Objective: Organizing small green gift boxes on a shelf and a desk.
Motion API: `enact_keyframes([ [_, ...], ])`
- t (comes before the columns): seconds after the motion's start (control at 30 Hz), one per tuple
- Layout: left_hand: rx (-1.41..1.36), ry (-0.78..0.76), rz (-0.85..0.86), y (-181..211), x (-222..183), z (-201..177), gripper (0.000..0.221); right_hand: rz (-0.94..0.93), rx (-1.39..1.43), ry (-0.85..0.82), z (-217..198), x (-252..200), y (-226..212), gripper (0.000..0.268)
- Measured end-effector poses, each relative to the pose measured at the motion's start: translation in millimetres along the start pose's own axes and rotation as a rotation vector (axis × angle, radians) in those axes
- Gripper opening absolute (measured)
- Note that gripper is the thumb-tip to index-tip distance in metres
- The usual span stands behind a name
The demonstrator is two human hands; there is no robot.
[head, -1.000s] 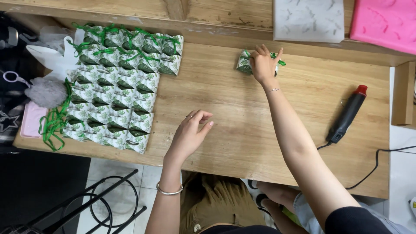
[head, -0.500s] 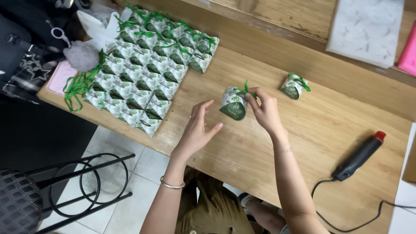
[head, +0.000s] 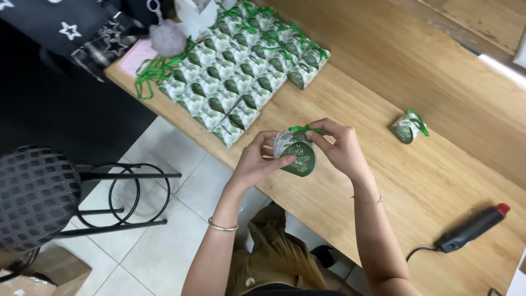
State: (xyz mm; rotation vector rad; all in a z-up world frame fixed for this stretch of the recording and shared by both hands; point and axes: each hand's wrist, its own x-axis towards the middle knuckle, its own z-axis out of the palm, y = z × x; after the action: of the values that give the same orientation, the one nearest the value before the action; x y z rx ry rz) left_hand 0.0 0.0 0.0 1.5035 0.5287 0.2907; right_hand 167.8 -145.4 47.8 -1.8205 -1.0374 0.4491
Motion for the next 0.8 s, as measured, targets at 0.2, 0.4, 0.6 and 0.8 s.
enact_keyframes([
  [0.2, -0.087, 0.128, -0.007, 7, -73, -65, 0.070, -0.169, 0.089, -0.189, 63, 8, -44, 0.013],
  [0.4, -0.100, 0.304, 0.090, 12, -182, -142, 0.071, -0.164, 0.117, -0.385, 159, 6, -98, 0.010],
  [0.6, -0.099, 0.528, 0.143, -12, -287, -200, 0.075, -0.172, 0.280, -0.593, 266, -18, -172, 0.013],
  [0.8, -0.170, 0.804, 0.145, -28, -397, -235, 0.078, -0.354, 0.361, -0.785, 377, -57, -232, 0.019],
])
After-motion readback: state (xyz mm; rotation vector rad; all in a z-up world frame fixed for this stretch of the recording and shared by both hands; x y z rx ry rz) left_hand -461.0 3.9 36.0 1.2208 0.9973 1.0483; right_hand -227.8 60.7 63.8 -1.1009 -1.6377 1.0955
